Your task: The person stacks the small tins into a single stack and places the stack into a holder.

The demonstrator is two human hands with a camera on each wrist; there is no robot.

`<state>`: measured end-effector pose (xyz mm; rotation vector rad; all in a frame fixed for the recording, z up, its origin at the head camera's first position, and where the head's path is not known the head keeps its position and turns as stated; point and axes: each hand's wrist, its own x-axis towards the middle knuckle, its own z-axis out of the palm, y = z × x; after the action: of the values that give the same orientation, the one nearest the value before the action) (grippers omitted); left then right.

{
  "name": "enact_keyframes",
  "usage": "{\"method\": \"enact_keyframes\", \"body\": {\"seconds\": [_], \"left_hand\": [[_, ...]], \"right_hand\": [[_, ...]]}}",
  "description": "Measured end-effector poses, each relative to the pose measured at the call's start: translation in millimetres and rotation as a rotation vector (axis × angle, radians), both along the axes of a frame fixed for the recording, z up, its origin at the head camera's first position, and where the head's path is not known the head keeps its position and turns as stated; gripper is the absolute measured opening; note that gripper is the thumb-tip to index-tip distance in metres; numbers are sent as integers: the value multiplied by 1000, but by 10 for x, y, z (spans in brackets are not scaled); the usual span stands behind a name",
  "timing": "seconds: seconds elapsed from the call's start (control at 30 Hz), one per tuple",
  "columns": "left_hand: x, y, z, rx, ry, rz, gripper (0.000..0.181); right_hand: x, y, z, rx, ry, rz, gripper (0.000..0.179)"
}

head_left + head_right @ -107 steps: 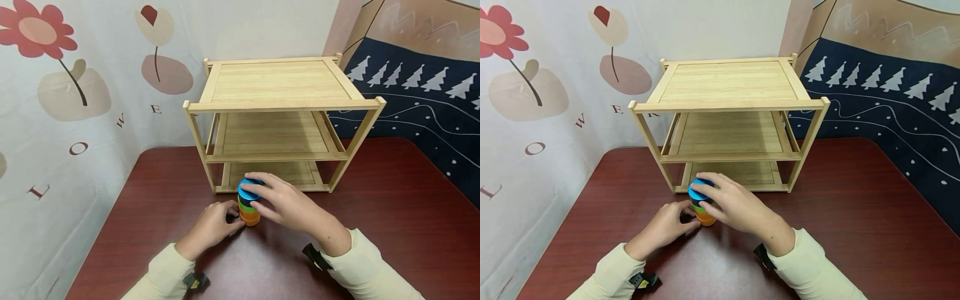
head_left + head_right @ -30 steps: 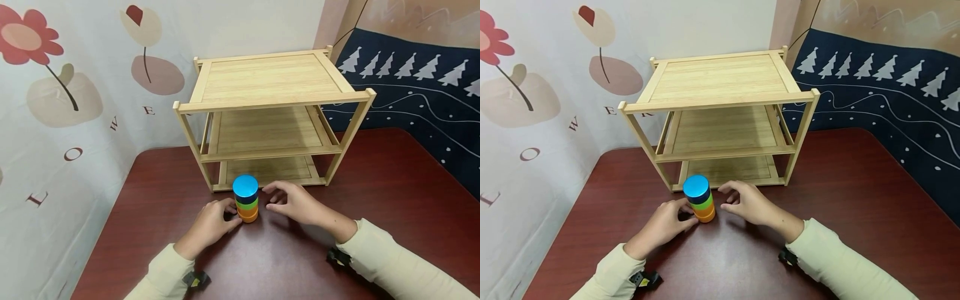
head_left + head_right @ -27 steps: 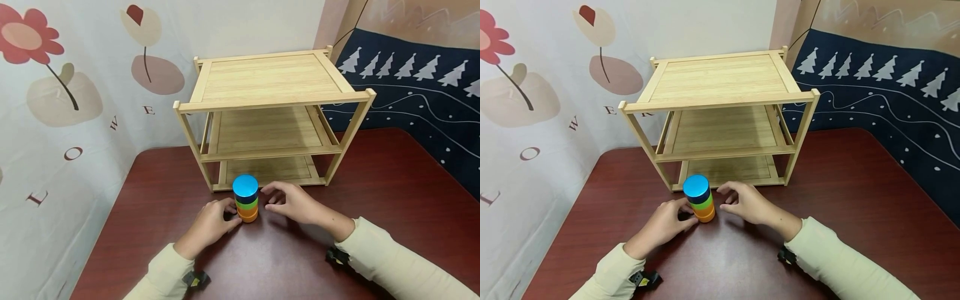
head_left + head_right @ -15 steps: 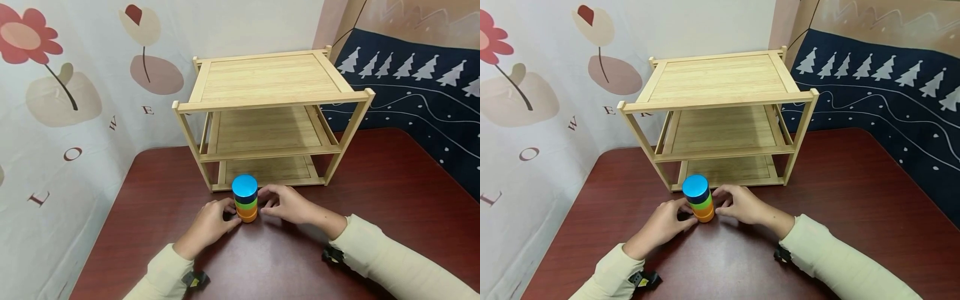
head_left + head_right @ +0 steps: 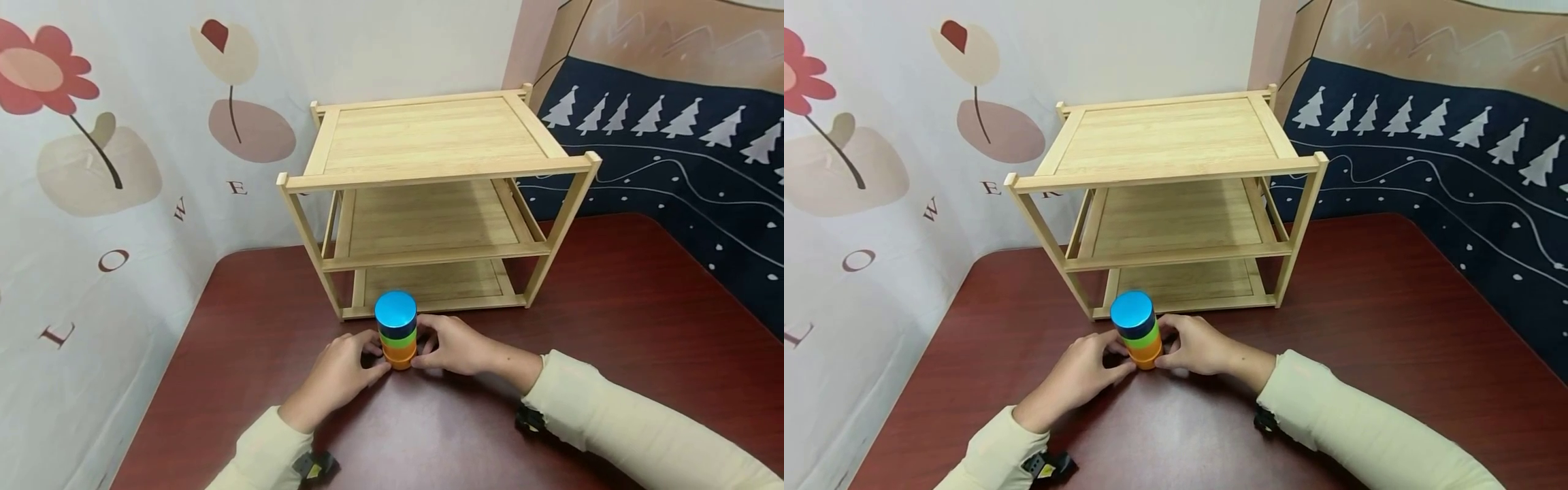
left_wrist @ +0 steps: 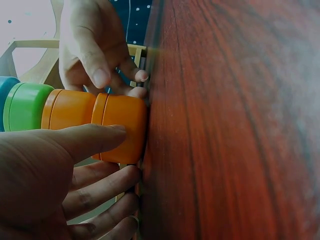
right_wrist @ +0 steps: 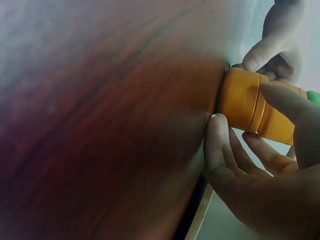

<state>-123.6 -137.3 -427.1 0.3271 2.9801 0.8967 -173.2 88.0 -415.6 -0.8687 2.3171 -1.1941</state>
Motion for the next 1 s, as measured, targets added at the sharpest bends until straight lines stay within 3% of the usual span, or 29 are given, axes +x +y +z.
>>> {"method": "enact_keyframes", "body": {"seconds": [0.23, 0.47, 1.0], "left_hand": [[-3, 4, 9, -2, 1, 0, 32], [4, -2, 2, 2, -8, -6, 33], [59, -6, 41, -14, -18, -28, 35]], "right_hand": [[-10, -37, 1, 25, 13, 1, 49], [-17, -77, -17, 20, -31, 36, 50], [-24, -141, -53, 11, 12, 35, 52]]}}
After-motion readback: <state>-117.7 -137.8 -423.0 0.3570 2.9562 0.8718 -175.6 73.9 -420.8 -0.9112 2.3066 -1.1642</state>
